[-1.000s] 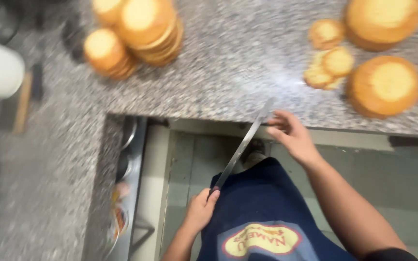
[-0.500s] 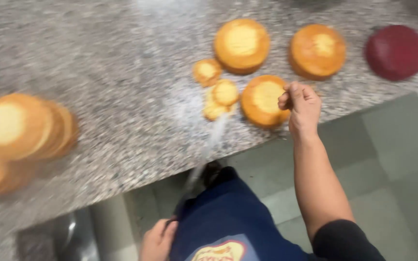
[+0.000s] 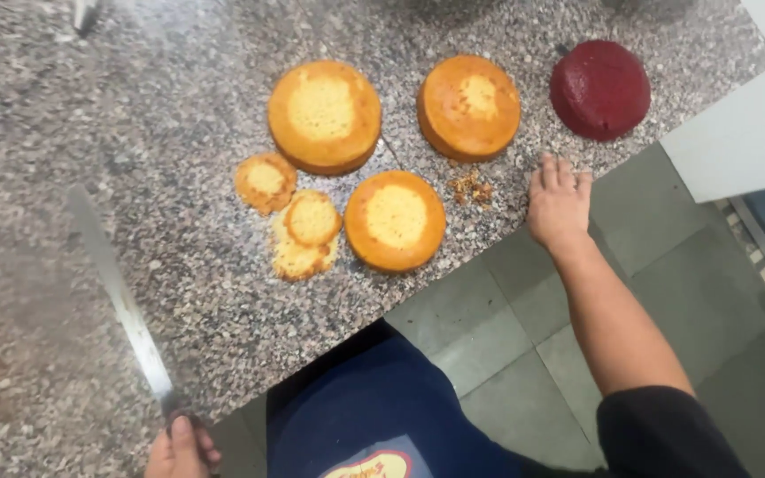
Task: The person uses a long serrated knife to slice the domed tops off round sponge cake layers on a granite counter, then stacks the trimmed layers with the other finished cakes. They handle each cake one at a time, turning and repositioning the layers while cutting.
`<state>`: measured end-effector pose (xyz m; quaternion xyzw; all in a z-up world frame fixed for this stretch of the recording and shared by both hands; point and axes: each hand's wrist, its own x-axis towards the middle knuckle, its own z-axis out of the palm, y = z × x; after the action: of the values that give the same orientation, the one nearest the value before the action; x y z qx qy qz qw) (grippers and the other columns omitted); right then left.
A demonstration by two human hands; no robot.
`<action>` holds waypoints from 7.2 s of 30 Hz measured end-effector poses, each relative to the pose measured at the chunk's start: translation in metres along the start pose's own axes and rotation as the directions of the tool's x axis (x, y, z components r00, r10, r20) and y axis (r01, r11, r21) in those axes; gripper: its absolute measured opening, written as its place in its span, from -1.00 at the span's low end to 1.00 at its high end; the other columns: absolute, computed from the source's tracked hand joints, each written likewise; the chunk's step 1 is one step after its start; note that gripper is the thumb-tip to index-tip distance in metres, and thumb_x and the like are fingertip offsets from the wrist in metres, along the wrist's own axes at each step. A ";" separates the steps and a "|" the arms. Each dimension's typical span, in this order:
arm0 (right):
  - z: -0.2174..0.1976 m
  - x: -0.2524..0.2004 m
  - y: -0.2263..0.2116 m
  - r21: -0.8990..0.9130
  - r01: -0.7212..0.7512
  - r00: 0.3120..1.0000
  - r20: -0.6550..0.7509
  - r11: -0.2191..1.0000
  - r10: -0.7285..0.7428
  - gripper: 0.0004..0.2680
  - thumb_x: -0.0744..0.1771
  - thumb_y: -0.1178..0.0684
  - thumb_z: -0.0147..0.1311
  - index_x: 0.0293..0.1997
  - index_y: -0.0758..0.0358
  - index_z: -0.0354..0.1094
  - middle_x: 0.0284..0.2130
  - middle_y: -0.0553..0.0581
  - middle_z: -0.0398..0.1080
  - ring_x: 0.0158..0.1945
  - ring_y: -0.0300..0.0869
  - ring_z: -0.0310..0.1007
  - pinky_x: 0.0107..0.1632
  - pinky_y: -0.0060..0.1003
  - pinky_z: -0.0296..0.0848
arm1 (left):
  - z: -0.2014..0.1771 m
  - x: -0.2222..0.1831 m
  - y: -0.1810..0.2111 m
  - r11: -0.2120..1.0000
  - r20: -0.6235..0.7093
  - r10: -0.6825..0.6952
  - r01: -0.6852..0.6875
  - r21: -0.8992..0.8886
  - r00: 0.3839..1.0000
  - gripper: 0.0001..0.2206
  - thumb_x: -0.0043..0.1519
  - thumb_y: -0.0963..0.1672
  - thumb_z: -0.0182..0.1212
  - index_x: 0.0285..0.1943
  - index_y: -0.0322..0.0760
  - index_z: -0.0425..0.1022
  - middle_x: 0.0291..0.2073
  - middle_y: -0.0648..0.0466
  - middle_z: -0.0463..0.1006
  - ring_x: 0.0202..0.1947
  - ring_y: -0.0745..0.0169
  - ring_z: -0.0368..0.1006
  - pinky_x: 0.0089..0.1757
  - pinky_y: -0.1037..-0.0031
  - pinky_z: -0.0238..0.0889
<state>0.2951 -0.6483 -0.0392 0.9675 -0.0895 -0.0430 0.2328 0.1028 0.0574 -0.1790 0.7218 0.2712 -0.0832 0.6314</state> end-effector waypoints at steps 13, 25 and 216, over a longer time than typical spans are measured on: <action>-0.084 0.046 0.029 0.763 0.057 0.998 -0.026 0.644 -0.057 -0.69 0.30 -0.04 0.12 0.16 0.11 0.48 0.15 0.14 0.42 0.11 -0.02 0.45 0.15 -0.06 0.45 | 0.043 -0.029 0.064 0.997 -0.302 -0.061 0.072 0.024 0.951 -0.64 0.41 0.04 0.02 -0.17 -0.34 0.47 -0.61 0.05 0.40 -0.71 0.28 0.28 -0.61 0.44 0.11; -0.183 0.110 -0.080 0.147 0.476 0.835 -0.386 0.867 -0.393 -0.79 0.33 -0.20 0.11 -0.27 0.04 0.59 0.18 0.14 0.38 0.37 0.00 0.19 0.41 0.30 -0.23 | 0.010 -0.003 -0.009 0.997 -0.136 -0.061 0.054 -0.055 0.989 -0.55 0.40 0.14 -0.08 -0.20 -0.30 0.39 -0.62 0.09 0.38 -0.75 0.24 0.29 -0.62 0.41 0.17; -0.187 0.243 -0.174 0.968 -0.224 0.764 0.102 -0.114 -0.637 -0.43 0.19 0.11 0.26 0.38 0.23 0.22 0.12 0.16 0.42 0.16 -0.03 0.42 0.17 -0.02 0.41 | 0.024 -0.011 0.137 0.950 -0.079 -0.260 0.240 -0.199 0.962 -0.63 0.25 0.04 0.20 -0.35 -0.37 0.54 -0.72 -0.02 0.50 -0.83 0.17 0.37 -0.68 0.36 0.21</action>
<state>0.5831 -0.4604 0.0374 0.7483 0.0139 -0.2878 -0.5975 0.1668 0.0233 -0.0597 0.6221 0.3999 -0.0988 0.6658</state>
